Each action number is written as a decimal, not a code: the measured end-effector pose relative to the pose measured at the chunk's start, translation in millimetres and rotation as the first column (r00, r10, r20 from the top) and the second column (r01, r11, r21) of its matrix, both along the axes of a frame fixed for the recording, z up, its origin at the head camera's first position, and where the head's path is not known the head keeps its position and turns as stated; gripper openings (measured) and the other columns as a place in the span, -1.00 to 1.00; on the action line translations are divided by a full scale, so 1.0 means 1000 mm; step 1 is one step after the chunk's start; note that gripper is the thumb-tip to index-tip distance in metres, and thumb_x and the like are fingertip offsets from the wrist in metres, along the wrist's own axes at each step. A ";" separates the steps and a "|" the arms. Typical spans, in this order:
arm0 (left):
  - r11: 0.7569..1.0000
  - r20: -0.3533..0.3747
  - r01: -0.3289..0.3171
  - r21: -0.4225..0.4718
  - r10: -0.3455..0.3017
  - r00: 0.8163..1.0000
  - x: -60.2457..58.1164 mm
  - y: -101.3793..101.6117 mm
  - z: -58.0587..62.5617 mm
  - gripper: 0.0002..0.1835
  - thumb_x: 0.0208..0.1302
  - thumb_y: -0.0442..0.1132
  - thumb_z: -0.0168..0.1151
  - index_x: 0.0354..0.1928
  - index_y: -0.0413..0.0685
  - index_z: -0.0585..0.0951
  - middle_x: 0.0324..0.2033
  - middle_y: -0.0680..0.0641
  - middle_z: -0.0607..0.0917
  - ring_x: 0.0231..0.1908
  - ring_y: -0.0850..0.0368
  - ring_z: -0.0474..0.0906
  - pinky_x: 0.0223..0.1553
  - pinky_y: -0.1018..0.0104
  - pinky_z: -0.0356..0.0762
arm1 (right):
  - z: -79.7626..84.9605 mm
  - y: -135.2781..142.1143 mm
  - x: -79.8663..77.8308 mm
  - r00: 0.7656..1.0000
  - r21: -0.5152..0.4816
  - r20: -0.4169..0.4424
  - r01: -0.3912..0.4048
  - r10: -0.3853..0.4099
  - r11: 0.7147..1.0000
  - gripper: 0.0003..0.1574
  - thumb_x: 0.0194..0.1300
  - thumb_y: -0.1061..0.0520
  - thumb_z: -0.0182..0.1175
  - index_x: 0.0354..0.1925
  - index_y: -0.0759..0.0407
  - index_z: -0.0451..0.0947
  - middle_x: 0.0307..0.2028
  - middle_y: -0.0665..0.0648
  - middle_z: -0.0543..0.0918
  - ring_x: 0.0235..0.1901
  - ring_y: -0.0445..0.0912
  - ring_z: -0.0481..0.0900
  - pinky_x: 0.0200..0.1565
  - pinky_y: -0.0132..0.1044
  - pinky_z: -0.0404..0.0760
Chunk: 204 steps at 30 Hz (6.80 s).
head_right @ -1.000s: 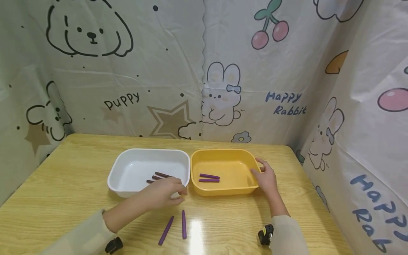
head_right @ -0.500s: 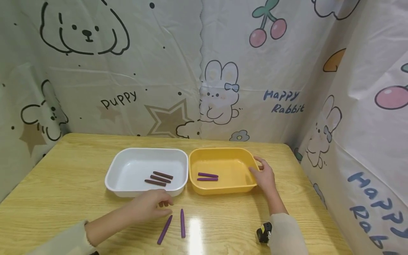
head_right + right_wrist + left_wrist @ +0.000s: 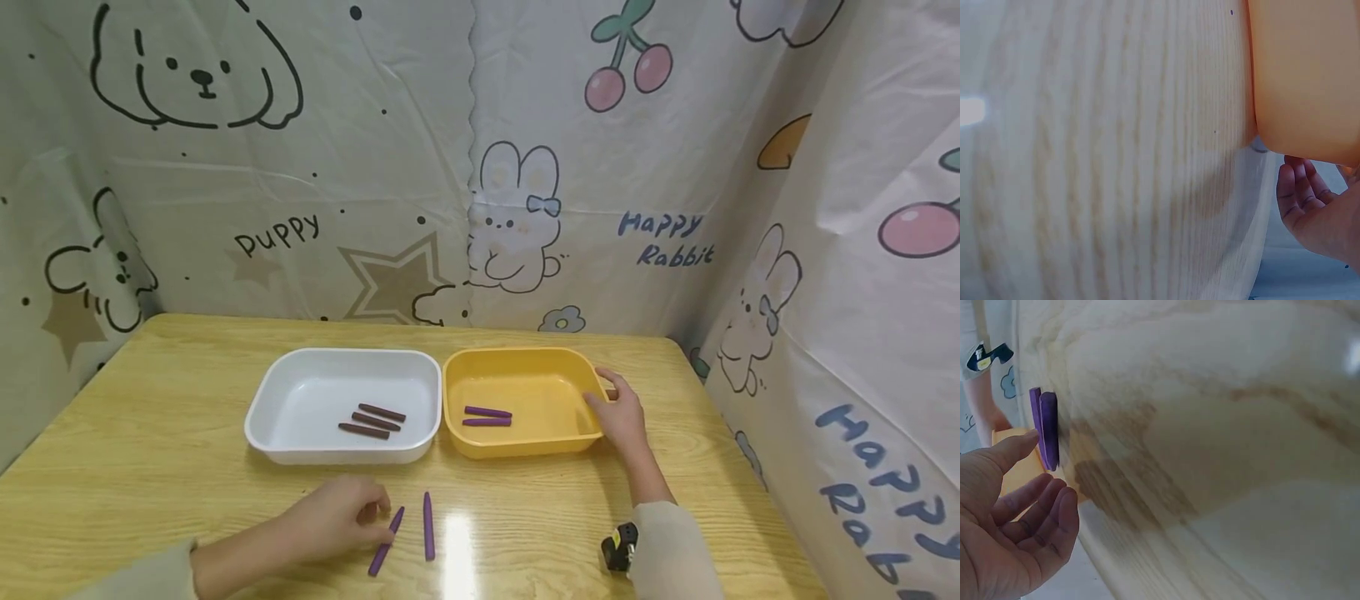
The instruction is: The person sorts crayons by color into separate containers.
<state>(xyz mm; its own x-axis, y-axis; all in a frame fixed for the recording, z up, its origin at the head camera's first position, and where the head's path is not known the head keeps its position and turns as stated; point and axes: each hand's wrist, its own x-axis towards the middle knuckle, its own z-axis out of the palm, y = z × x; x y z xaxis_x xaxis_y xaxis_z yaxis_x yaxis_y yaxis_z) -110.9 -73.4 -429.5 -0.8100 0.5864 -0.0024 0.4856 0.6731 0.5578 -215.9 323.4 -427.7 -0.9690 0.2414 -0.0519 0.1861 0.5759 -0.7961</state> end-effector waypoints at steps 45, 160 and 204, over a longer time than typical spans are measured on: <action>0.978 -0.127 0.119 -0.170 -0.141 0.982 -0.015 0.018 0.045 -0.96 -0.03 -0.30 0.27 -0.55 -0.02 0.60 -0.66 0.16 0.45 -0.62 0.35 0.26 -0.58 0.49 0.27 | -0.003 0.002 0.000 1.000 -0.014 -0.026 -0.014 0.013 1.000 -0.28 0.31 0.06 0.13 0.37 0.10 0.18 0.06 0.44 0.45 -0.17 0.07 0.58 -0.31 -0.34 0.60; 0.849 -0.173 -0.042 -0.527 -0.058 0.983 -0.148 0.145 0.021 -0.82 0.36 -0.24 -0.01 -0.39 0.06 0.54 -0.28 0.06 0.65 -0.26 0.16 0.54 -0.14 0.28 0.50 | 0.000 -0.002 0.001 1.000 -0.031 0.003 0.031 -0.031 0.999 -0.30 0.32 0.05 0.12 0.37 0.06 0.19 0.07 0.40 0.42 -0.16 0.04 0.56 -0.29 -0.33 0.62; 0.936 -0.320 0.260 -0.238 -0.329 0.889 -0.060 0.071 0.070 -0.82 0.23 -0.16 0.23 -0.16 0.01 0.68 -0.25 0.06 0.67 -0.21 0.21 0.57 -0.13 0.43 0.51 | -0.002 -0.002 0.001 0.999 -0.031 0.020 0.036 -0.036 0.999 -0.29 0.32 0.03 0.11 0.38 0.06 0.18 0.09 0.40 0.41 -0.10 0.08 0.54 -0.24 -0.32 0.62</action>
<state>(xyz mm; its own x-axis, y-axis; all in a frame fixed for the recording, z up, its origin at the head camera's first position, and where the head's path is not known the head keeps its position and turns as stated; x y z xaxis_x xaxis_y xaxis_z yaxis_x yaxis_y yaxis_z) -171.4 -2.5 -359.1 -0.5681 0.8145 0.1177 0.8174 0.5418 0.1958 -215.0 320.9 -429.3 -0.9586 0.2739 -0.0783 0.2214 0.5431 -0.8100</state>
